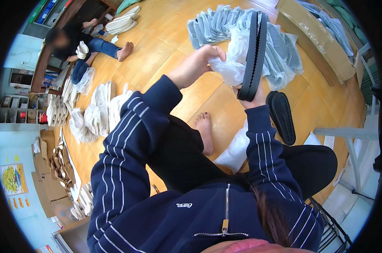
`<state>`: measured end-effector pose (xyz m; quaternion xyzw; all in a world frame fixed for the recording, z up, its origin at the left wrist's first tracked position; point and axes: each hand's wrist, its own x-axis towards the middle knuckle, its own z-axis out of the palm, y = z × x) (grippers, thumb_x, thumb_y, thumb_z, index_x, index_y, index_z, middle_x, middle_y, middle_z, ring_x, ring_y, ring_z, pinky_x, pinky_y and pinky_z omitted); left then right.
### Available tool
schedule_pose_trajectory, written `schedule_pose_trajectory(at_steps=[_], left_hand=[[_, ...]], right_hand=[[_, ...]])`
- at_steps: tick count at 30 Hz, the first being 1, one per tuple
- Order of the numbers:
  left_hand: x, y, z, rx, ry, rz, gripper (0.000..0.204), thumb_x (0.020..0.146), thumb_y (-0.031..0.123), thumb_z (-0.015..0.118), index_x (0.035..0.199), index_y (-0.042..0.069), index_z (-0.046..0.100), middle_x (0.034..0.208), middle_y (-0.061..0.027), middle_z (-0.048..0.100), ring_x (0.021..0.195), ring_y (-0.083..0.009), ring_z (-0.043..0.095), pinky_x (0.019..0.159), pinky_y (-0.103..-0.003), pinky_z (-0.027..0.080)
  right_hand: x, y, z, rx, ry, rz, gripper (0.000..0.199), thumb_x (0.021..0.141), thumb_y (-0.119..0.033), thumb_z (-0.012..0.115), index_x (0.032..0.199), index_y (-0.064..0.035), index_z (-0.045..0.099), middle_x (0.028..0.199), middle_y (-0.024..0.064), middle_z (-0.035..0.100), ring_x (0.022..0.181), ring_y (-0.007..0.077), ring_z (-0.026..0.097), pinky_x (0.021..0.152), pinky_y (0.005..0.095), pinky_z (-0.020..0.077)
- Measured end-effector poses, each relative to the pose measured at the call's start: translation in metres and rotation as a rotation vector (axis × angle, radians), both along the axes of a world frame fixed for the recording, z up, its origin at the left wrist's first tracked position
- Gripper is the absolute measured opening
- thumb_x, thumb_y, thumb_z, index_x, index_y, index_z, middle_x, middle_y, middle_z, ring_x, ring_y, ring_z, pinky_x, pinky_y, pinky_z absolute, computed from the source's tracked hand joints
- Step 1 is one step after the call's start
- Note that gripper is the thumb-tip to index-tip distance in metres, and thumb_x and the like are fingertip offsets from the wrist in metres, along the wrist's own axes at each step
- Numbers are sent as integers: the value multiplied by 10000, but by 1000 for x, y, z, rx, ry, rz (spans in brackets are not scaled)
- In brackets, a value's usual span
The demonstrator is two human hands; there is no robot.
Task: The person sits on the floor and repeatedly picks up black slipper soles, places them into clear plastic bags, and sets the packaged items aside. The person handles the soles one at a time, turning them over to inspect the tread before bagging.
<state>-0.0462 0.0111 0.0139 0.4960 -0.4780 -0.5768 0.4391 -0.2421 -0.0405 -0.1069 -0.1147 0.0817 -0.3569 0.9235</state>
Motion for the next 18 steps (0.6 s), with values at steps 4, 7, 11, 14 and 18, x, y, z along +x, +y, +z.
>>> schedule_pose_trajectory(at_steps=[4, 7, 11, 14, 18], left_hand=[[-6, 1, -7, -227, -715, -8, 102, 786, 29, 626, 850, 62, 552, 941, -28, 567, 927, -178, 523, 858, -314, 430], [-2, 3, -13, -429, -1094, 15, 206, 719, -11, 639, 906, 72, 616, 965, -69, 583, 901, -233, 542, 865, -337, 453], [10, 8, -22, -583, -1362, 67, 423, 711, 3, 644, 1109, 139, 684, 1029, -103, 603, 910, -291, 575, 893, -379, 479], [13, 8, -22, -290, -1216, 36, 522, 719, 28, 649, 1229, 139, 648, 1089, -124, 608, 940, -291, 590, 894, -381, 490], [41, 3, -30, -261, -1064, 148, 496, 739, 77, 666, 1232, 69, 625, 1172, -147, 614, 970, -272, 611, 872, -355, 500]], right_hand=[[0, -4, 0, -105, -17, 32, 556, 957, -592, 479, 1188, -95, 575, 954, -2, 644, 792, 105, 631, 669, 256, 523], [1, -3, 16, -60, 185, -79, 592, 953, -596, 487, 1211, -69, 564, 807, 17, 596, 639, 109, 546, 587, 246, 472], [-7, -9, 22, -29, 282, -204, 574, 972, -554, 490, 1213, -38, 562, 796, 18, 597, 636, 105, 565, 591, 263, 489], [-6, -3, 37, -176, 429, -353, 474, 996, -446, 518, 1211, -25, 560, 1027, 40, 652, 853, 127, 644, 750, 276, 535], [-3, 3, 47, -576, 685, -538, 435, 927, -295, 680, 1187, 30, 553, 1085, 80, 664, 898, 121, 651, 789, 273, 527]])
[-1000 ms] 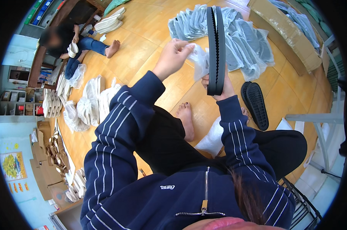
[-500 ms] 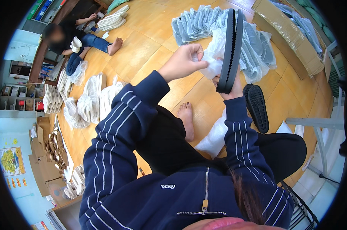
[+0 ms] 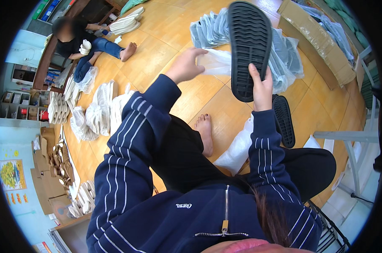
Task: The person sits on the floor and repeatedly picks up black slipper soles, places them into clear plastic bags, and sets the packaged items aside. The person handles the soles one at a time, turning them over to inspect the tread before bagging.
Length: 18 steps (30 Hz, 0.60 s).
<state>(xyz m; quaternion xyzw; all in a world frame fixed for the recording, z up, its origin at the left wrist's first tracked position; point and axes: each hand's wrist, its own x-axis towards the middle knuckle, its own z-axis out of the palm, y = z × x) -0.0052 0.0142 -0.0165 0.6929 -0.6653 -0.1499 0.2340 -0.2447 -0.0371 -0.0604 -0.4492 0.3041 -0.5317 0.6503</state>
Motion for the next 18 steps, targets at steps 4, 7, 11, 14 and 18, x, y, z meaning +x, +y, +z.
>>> schedule_pose_trajectory(at_steps=[4, 7, 11, 14, 18], left_hand=[[35, -7, 5, 59, 194, 200, 470, 738, 112, 701, 1191, 7, 630, 1184, -203, 633, 1110, -313, 611, 953, -356, 474], [44, -7, 8, 45, 273, 325, 463, 739, 106, 704, 1181, -7, 624, 1155, -219, 649, 1081, -304, 629, 927, -355, 482], [61, -2, 2, -120, 71, 259, 526, 708, 85, 708, 1214, 3, 595, 1208, -213, 614, 1122, -343, 596, 953, -374, 476], [35, 0, -2, -152, -117, 141, 635, 675, 29, 685, 1292, 36, 534, 1340, -193, 522, 1144, -379, 569, 971, -404, 479], [-5, 4, 0, -146, -209, -105, 707, 659, -48, 641, 1334, 93, 490, 1446, -162, 425, 1090, -385, 597, 888, -421, 516]], right_hand=[[6, 13, 15, -385, 463, -93, 467, 815, -284, 782, 1131, 1, 590, 895, 129, 696, 795, 232, 677, 733, 327, 525], [17, 33, 22, -597, 806, -145, 480, 796, -319, 772, 1135, -23, 609, 905, 186, 685, 821, 348, 671, 711, 389, 514], [28, 49, 25, -549, 927, -44, 464, 779, -303, 759, 1138, -54, 602, 897, 179, 676, 845, 373, 653, 715, 449, 505], [27, 51, 22, -516, 1028, -7, 476, 780, -305, 756, 1155, -61, 595, 887, 181, 681, 840, 378, 656, 716, 456, 508], [25, 47, 14, -440, 1069, 5, 516, 782, -330, 750, 1189, -64, 577, 891, 189, 694, 839, 385, 665, 728, 463, 515]])
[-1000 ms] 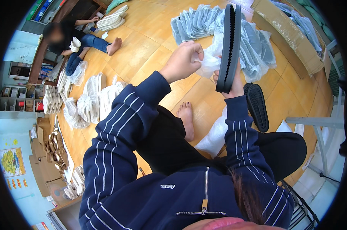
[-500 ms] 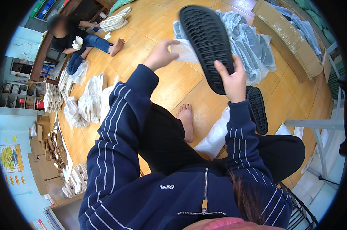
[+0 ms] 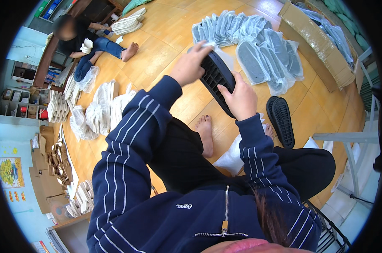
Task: The person sits on the floor and repeatedly picks up black slipper soles, places them into clear plastic bags, and sets the packaged items aside. The person handles the soles one at a time, turning them over to inspect the tread before bagging.
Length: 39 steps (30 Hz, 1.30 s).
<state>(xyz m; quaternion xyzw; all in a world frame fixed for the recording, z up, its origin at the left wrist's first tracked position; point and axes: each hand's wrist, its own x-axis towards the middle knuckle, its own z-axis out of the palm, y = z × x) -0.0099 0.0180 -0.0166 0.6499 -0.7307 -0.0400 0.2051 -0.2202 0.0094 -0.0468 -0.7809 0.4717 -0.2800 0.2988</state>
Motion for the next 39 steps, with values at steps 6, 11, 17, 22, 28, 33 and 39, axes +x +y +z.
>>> schedule_pose_trajectory(at_steps=[6, 11, 17, 22, 28, 33, 39], left_hand=[[-61, 9, 23, -2, -139, -321, 729, 702, -54, 632, 1357, 226, 480, 1439, -118, 434, 868, -344, 683, 716, -421, 566], [-89, 6, 25, -200, -2, -294, 642, 737, -29, 623, 1330, 169, 476, 1202, -122, 514, 875, -322, 636, 740, -411, 532], [-46, -13, 21, -224, -136, -107, 153, 761, 76, 666, 874, 67, 563, 872, -92, 605, 828, -306, 605, 705, -406, 507], [-78, 7, 20, 115, -31, -394, 100, 797, 123, 643, 826, 74, 561, 784, -77, 613, 800, -280, 602, 696, -401, 491], [-63, -6, 20, -139, 80, -15, 274, 837, 226, 671, 1036, 92, 539, 911, -77, 617, 831, -270, 622, 707, -377, 501], [-51, -18, 13, -182, 85, 4, 222, 838, 212, 673, 993, 68, 606, 931, -92, 635, 830, -263, 629, 721, -368, 503], [-57, -4, 14, 101, 200, -291, 126, 776, 152, 640, 747, 30, 620, 722, -147, 618, 739, -341, 634, 663, -423, 501]], right_hand=[[-9, -33, -45, 126, -490, -15, 553, 820, -264, 740, 1262, 0, 541, 1020, 229, 682, 935, 313, 679, 800, 384, 517], [-12, -45, -52, 490, -1044, -65, 540, 920, -133, 661, 1364, 58, 421, 1213, 135, 610, 1049, 171, 607, 894, 290, 487], [-18, -51, -34, 566, -1276, -140, 539, 957, -176, 618, 1391, 36, 377, 1253, 107, 567, 1080, 152, 575, 922, 280, 464], [-30, -62, -42, 601, -1221, -241, 385, 979, -199, 578, 1307, -12, 505, 1192, 60, 617, 1040, 158, 618, 908, 297, 480], [-37, -64, -42, 677, -1271, -197, 362, 968, -209, 596, 1275, -27, 537, 1183, 55, 629, 1044, 159, 632, 889, 297, 501], [-21, -51, -28, 757, -1258, -93, 346, 962, -182, 595, 1259, -16, 530, 1108, 49, 633, 969, 134, 625, 843, 284, 495], [-20, -53, -43, 821, -1259, -168, 327, 987, -211, 549, 1253, -21, 546, 1123, 63, 639, 973, 147, 636, 842, 299, 507]])
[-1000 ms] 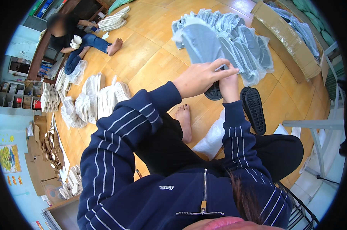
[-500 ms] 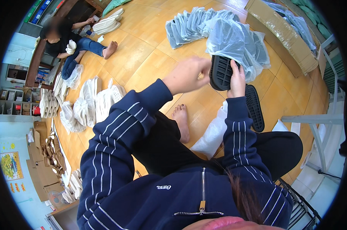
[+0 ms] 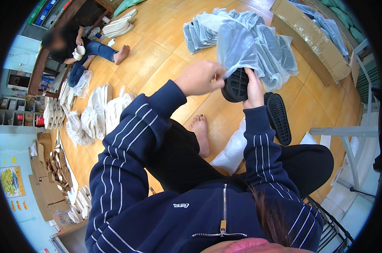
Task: The person sits on the floor and repeatedly picks up black slipper soles, places them into clear plastic bags, and sets the packaged items aside. The person handles the soles one at a time, turning them over to inspect the tread before bagging.
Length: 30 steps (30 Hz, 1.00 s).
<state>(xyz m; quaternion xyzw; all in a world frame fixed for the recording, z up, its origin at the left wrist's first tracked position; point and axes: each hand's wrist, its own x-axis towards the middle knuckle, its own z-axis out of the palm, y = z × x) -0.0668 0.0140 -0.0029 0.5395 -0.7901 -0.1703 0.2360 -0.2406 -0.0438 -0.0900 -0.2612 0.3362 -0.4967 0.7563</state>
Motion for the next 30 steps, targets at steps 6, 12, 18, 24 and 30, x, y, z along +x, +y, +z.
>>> schedule_pose_trajectory(at_steps=[6, 12, 18, 24, 30], left_hand=[[-13, 6, -3, 299, 192, -91, 108, 865, 125, 563, 832, 29, 598, 762, -86, 623, 739, -205, 635, 692, -329, 485], [16, -15, -3, 488, 879, 326, 201, 942, 216, 482, 909, 59, 603, 865, -40, 649, 809, -128, 655, 745, -282, 511], [16, -9, -9, 621, 919, 371, 213, 900, 202, 487, 827, 28, 585, 795, -70, 606, 741, -173, 662, 703, -287, 533], [10, 2, -5, 737, 949, 333, 256, 962, 224, 479, 869, 14, 589, 848, -73, 606, 790, -181, 676, 765, -294, 547], [-1, -1, 1, 636, 662, 176, 174, 902, 159, 543, 908, -2, 610, 846, -72, 645, 785, -122, 628, 744, -271, 518]], right_hand=[[-26, -16, -12, 85, 196, 183, 595, 1001, -523, 389, 1294, -16, 498, 1147, 131, 628, 1005, 223, 650, 820, 379, 552], [-26, -22, 1, -168, 594, 356, 417, 991, -363, 445, 1151, -12, 600, 1033, 145, 683, 810, 212, 685, 647, 315, 518], [-13, -2, 16, -837, 1010, -75, 539, 746, -210, 797, 1209, -35, 584, 1202, 145, 616, 961, 226, 648, 824, 328, 502], [-11, 10, 12, -1024, 962, 607, 869, 639, -255, 858, 1376, -57, 443, 1293, 218, 553, 1190, 355, 549, 1001, 403, 448], [-4, 6, -28, -670, 1317, 612, 461, 742, -409, 736, 979, -20, 670, 940, 207, 695, 910, 362, 670, 821, 431, 530]])
